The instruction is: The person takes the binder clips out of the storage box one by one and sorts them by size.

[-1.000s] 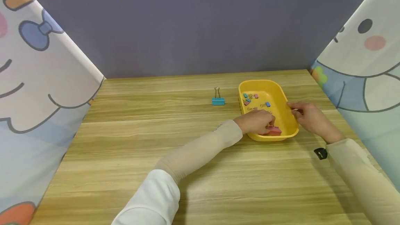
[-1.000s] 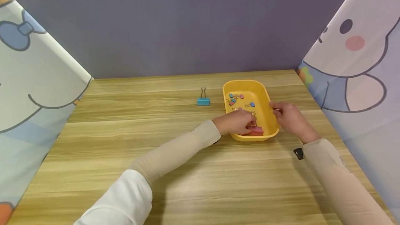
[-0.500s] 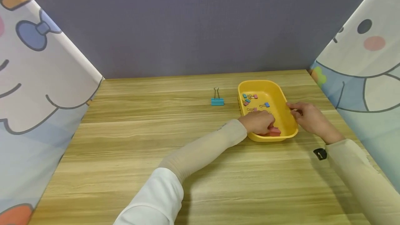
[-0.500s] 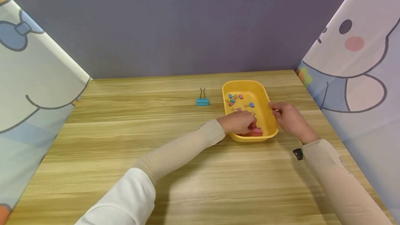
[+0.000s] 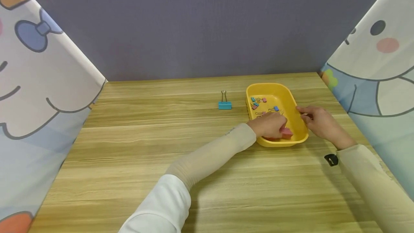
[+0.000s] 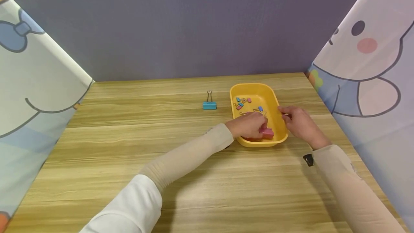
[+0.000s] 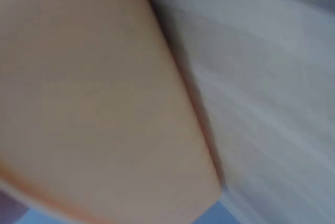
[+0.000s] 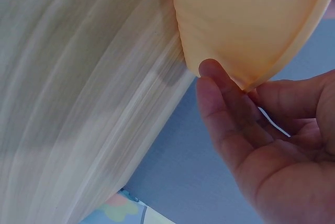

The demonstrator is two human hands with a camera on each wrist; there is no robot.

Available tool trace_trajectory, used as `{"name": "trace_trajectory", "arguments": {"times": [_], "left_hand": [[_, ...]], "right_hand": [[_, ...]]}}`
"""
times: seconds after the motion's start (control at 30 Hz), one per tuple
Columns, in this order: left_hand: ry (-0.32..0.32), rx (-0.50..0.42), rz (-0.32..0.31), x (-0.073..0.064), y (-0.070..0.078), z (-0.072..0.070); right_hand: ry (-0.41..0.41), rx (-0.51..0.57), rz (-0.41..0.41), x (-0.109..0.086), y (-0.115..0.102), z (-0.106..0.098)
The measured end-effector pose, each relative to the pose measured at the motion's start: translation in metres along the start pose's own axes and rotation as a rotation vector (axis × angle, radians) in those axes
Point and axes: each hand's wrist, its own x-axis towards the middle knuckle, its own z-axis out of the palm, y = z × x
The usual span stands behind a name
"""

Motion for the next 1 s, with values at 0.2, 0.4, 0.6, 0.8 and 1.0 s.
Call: {"name": "trace_trajectory", "arguments": {"times": [0.2,0.4,0.6,0.8,1.0], "left_hand": [[0.06,0.029,0.031,-0.006,-0.004,-0.015],[0.125,0.027,0.066,-0.014,-0.011,-0.031],[0.166,0.06,0.054,-0.024,-0.021,-0.045],[0.166,0.031,0.026,-0.036,-0.029,-0.051],[0.22,0.021,0.026,-0.051,-0.04,-0.057]], "right_hand": [[0.004,0.003,-0.006,0.001,-0.001,0.001],[0.016,-0.002,-0.016,0.0,-0.001,0.001],[0.013,0.002,-0.016,-0.001,-0.002,0.001],[-0.005,0.001,0.0,-0.002,-0.001,-0.001],[-0.033,0.005,0.018,-0.002,-0.002,-0.001]]}}
